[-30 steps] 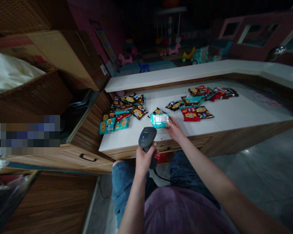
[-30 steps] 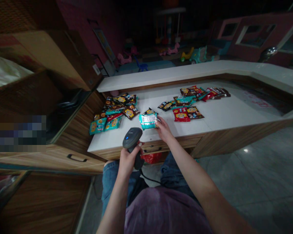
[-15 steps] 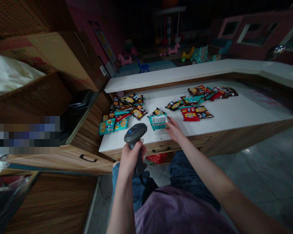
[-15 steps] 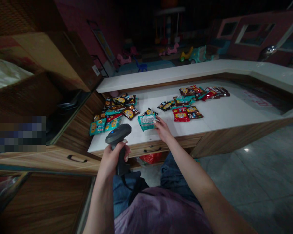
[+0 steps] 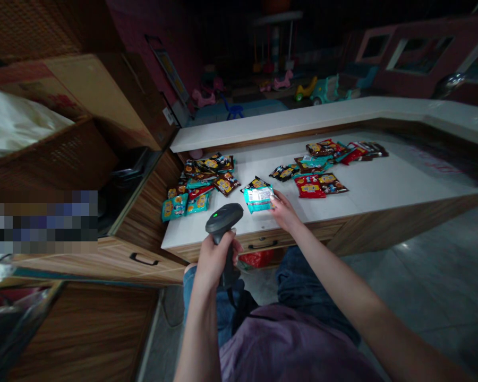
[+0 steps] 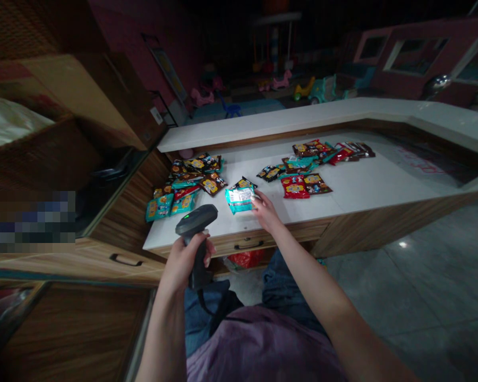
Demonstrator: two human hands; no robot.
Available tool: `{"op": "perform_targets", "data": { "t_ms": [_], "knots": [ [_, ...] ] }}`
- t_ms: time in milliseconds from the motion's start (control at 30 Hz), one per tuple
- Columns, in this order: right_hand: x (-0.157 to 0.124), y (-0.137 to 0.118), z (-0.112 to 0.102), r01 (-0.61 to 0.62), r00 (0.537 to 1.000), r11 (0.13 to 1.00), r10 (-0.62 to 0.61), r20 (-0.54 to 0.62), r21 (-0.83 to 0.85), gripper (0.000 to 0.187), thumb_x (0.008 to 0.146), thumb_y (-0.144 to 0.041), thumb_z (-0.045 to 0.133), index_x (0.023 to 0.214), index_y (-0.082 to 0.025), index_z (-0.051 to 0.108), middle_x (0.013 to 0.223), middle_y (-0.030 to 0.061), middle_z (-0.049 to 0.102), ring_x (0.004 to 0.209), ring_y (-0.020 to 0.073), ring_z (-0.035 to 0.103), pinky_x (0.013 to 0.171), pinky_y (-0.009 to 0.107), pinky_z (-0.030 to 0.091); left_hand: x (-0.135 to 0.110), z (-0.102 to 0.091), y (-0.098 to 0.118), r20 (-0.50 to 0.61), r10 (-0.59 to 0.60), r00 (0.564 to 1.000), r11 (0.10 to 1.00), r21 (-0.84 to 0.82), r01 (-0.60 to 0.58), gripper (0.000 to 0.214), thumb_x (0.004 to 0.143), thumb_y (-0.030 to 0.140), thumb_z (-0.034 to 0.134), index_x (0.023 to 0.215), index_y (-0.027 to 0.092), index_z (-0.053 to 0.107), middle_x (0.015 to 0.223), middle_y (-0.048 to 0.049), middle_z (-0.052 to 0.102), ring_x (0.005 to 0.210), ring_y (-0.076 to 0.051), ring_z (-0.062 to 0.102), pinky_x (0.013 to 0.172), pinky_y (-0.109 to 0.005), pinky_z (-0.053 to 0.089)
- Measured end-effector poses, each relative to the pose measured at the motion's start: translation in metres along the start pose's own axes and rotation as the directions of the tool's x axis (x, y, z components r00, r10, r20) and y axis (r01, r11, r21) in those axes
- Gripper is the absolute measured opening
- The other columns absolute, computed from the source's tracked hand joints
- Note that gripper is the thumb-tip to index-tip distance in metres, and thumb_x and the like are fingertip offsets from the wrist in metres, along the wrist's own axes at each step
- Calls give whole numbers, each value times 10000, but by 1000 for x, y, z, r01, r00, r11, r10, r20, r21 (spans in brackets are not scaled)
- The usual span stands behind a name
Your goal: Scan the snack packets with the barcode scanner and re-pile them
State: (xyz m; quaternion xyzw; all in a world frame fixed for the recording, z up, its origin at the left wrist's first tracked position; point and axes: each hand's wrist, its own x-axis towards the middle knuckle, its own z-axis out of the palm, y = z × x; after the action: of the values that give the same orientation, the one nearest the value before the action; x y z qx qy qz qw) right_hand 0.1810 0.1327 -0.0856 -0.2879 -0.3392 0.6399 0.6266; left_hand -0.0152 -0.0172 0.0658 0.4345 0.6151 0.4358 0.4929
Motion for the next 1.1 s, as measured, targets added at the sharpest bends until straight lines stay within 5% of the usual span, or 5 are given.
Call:
{"op": "perform_targets", "data": {
  "t_ms": [433,533,633,900,1100],
  "knots": [
    [-2,-10,-1,179,964,958,-216,-154,-224,359,790,-459,760,1097,-279,711,1055,20,782,1059,264,714,898,410,582,4,5,-15,4,59,998,998,-33,-58,360,751,516,725,724,171,625,539,5,607,462,-119,531,482,-228,441],
    [-4,-41,-25,353,846,701,-523,-109,-620,367,843,-418,696,1175,-263,709,1190,55,753,1151,270,665,1043,454,511,8,7,-27,-37,63,997,994,-81,-66,381,732,509,766,867,179,633,627,16,652,500,-124,552,510,-239,470],
    [-5,-83,-59,313,762,97,-620,189,-945,394,928,-354,602,1296,-243,687,1356,110,700,1262,277,589,1142,496,424,13,7,-42,-55,68,996,994,-86,-73,405,726,538,774,861,178,648,635,14,648,510,-126,547,526,-249,470],
    [-8,-126,-116,148,838,-209,-493,235,-967,434,765,-151,584,1151,-226,769,1285,142,723,1257,397,549,1140,663,343,32,5,-74,-108,90,990,995,-24,-93,441,703,584,781,792,162,687,611,6,610,542,-130,535,561,-251,437],
    [3,-91,-73,287,830,-244,-420,368,-926,455,888,-256,582,1322,-163,684,1410,171,657,1342,362,524,1189,594,375,34,5,-78,-118,106,987,994,-20,-109,405,732,551,764,806,166,665,603,17,595,553,-131,529,580,-255,444]
  ]
}}
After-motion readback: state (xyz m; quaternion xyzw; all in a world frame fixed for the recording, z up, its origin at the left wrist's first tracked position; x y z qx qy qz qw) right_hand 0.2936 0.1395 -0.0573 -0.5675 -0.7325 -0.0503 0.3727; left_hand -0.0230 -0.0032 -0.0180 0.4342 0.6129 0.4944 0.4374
